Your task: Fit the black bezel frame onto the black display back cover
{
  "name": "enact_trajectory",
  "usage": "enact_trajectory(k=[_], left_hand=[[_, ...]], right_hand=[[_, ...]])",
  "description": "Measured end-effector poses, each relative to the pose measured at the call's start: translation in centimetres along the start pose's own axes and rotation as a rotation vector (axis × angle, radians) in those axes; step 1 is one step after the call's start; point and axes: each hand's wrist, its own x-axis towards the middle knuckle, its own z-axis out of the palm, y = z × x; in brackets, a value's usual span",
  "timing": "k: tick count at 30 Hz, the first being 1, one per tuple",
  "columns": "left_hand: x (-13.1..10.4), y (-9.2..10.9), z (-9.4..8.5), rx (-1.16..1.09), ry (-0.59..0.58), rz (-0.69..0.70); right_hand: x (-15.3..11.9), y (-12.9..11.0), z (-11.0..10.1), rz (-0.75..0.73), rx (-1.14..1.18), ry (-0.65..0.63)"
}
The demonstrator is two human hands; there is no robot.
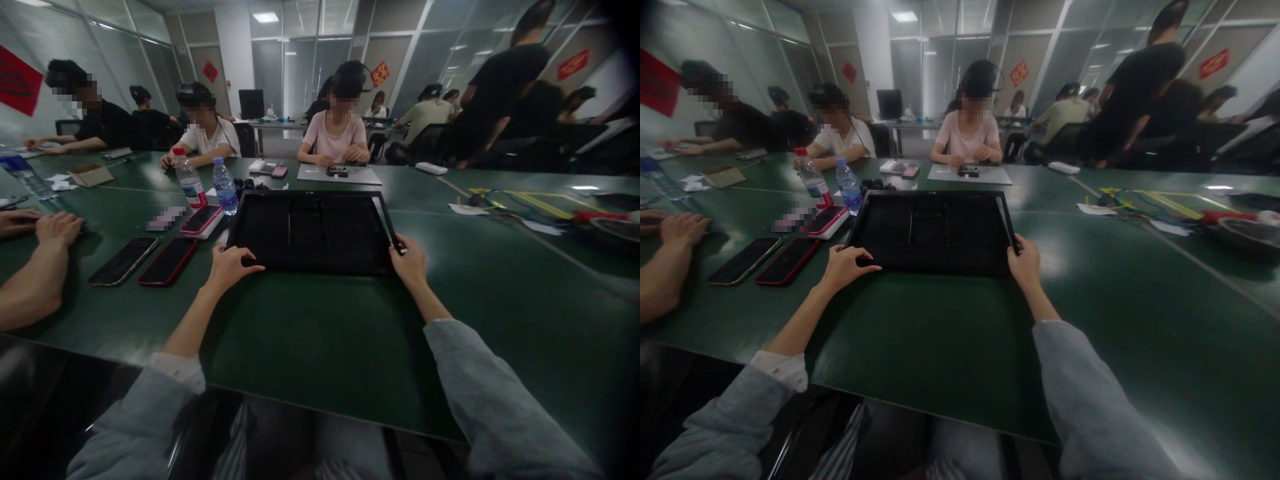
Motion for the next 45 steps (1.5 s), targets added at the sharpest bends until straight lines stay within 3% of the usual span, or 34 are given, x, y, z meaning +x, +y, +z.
enact_trajectory(k=[6,10,12,14,17,21,27,45], left_hand=[[0.0,0.6,-0.3,0.040,-0.065,0.031],[0.1,0.8,-0.1,0.084,0.157,-0.065],[0.3,0.3,0.1,0.122,0.282,-0.194],[0.6,-0.5,0.3,0.144,0.321,-0.339],[0.9,-1.7,0.5,0.090,0.236,-0.483],[1.0,-2.2,0.5,0.040,0.139,-0.554],[1.0,-2.4,0.6,0.067,0.152,-0.523],[1.5,-4.2,0.9,-0.082,0.146,-0.540]], right_hand=[[0.6,1.9,1.3,0.046,0.050,-0.041],[0.7,2.5,1.6,0.092,0.098,-0.075],[0.7,2.3,1.6,0.102,0.107,-0.085],[0.5,2.0,1.5,0.125,0.114,-0.088],[0.3,1.7,1.5,0.174,0.121,-0.067],[0.1,1.6,1.5,0.181,0.104,-0.023],[-0.1,1.0,0.9,0.099,0.073,-0.024],[-0.2,1.3,1.5,0.063,0.161,-0.076]])
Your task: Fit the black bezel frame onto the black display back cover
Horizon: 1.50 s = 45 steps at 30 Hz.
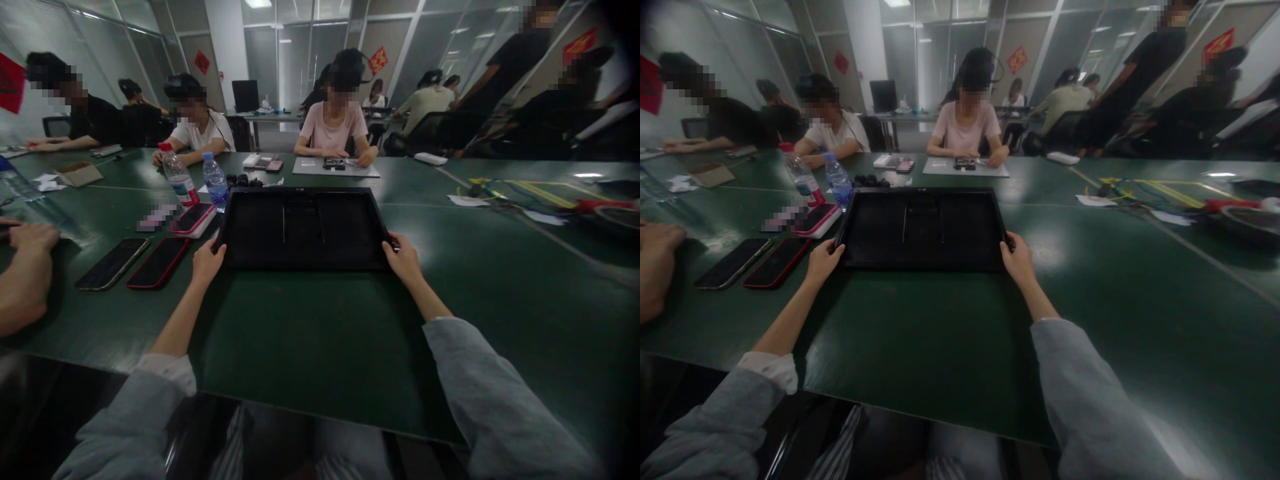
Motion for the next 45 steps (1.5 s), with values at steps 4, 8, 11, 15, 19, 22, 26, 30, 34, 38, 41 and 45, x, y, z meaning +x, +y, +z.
enact_trajectory(k=[4,8,11,15,19,22,26,30,34,38,41,45], left_hand=[[-0.2,0.3,-0.2,0.034,-0.006,0.025],[-0.5,0.4,-0.4,0.078,-0.009,0.040],[-0.5,0.3,-0.3,0.075,-0.034,0.031],[-0.6,0.4,0.0,0.017,-0.045,0.004],[-0.6,0.7,0.4,0.000,-0.023,-0.040],[-0.5,0.7,0.4,0.002,-0.024,-0.047],[-0.4,0.5,0.4,-0.006,-0.019,-0.032],[-0.1,0.4,0.5,-0.038,-0.024,-0.036],[-0.6,0.8,0.1,-0.051,0.048,0.013],[-2.5,2.2,-0.2,0.101,0.166,0.181],[-3.9,3.0,0.0,0.171,0.089,0.341],[-4.5,3.2,0.4,0.239,0.017,0.438]], right_hand=[[0.2,0.6,0.1,0.016,0.041,0.013],[0.2,0.5,-0.1,0.026,0.032,0.008],[0.1,0.1,-0.3,0.042,-0.001,0.006],[0.1,-0.3,-0.4,0.061,-0.019,0.003],[0.1,-0.6,-0.4,0.068,-0.025,-0.025],[0.0,-0.7,-0.5,0.067,-0.031,-0.037],[0.1,-0.1,-0.4,0.053,-0.029,-0.032],[0.7,0.5,-0.1,0.042,-0.010,-0.043],[0.4,-0.2,-0.3,0.005,-0.141,0.036],[-1.6,-2.6,-0.4,-0.105,-0.346,0.089],[-3.5,-5.0,0.4,-0.213,-0.462,-0.051],[-5.2,-7.1,1.7,-0.316,-0.539,-0.241]])
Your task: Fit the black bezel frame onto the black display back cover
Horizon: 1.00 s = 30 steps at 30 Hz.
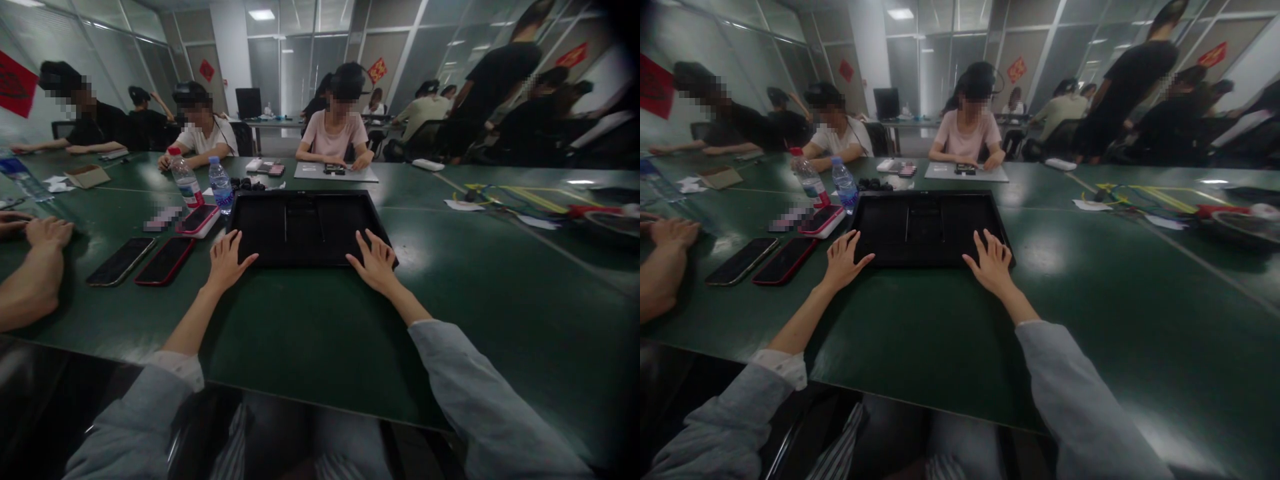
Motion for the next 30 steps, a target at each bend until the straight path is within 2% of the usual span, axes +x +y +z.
enact_trajectory(k=[5,14,23,30], left_hand=[[0.5,-0.3,0.3,0.043,-0.048,0.000],[1.8,-0.2,1.1,0.021,-0.024,-0.086],[1.8,-0.9,1.3,-0.017,-0.016,-0.073],[2.1,-1.6,1.5,-0.081,0.069,-0.164]], right_hand=[[0.3,-0.5,0.5,-0.065,-0.032,-0.072],[2.5,-0.2,2.2,0.021,0.025,-0.077],[2.5,0.1,2.3,0.030,0.089,-0.075],[2.2,0.0,2.2,0.032,0.077,-0.088]])
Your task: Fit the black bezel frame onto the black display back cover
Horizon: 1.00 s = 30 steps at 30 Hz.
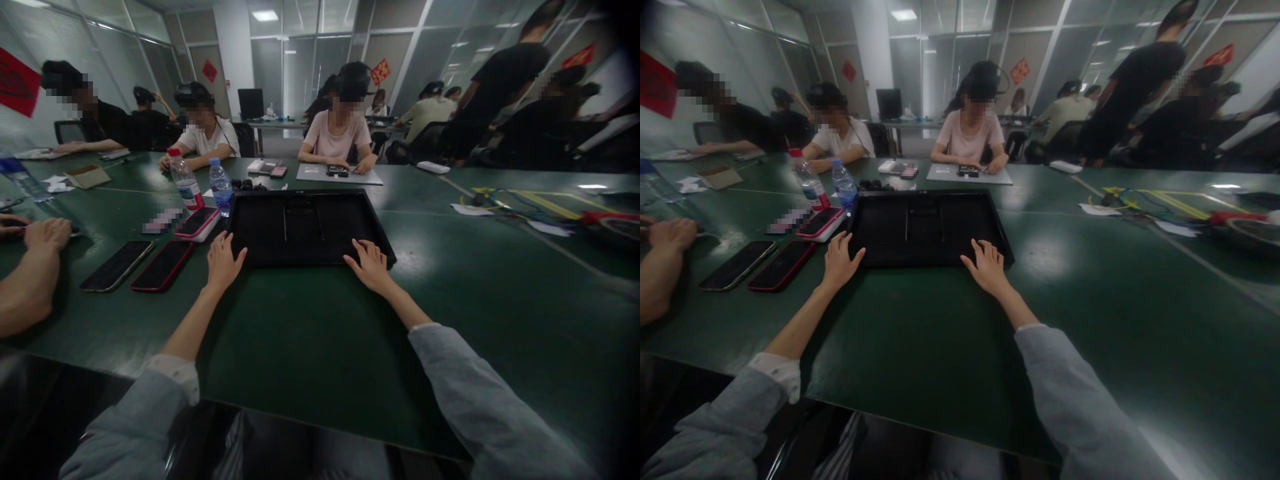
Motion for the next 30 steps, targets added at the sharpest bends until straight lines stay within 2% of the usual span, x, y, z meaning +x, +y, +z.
enact_trajectory(k=[4,8,12,17,25,30], left_hand=[[0.5,-1.0,0.4,-0.130,0.042,-0.140],[0.9,-1.6,0.5,-0.232,0.043,-0.214],[1.2,-1.8,0.4,-0.287,0.065,-0.260],[1.2,-1.8,0.3,-0.321,0.080,-0.301],[1.0,-1.4,0.0,-0.271,0.074,-0.273],[0.9,-1.6,0.0,-0.263,0.069,-0.262]], right_hand=[[-0.1,0.0,-0.3,-0.044,0.035,0.046],[0.1,0.0,-1.1,-0.108,0.197,0.120],[-0.1,-0.3,-2.0,-0.017,0.298,0.152],[-0.6,-0.9,-2.5,0.102,0.229,0.112],[-0.9,-1.5,-2.8,0.097,0.067,0.019],[-0.9,-1.8,-2.9,0.091,0.021,0.007]])
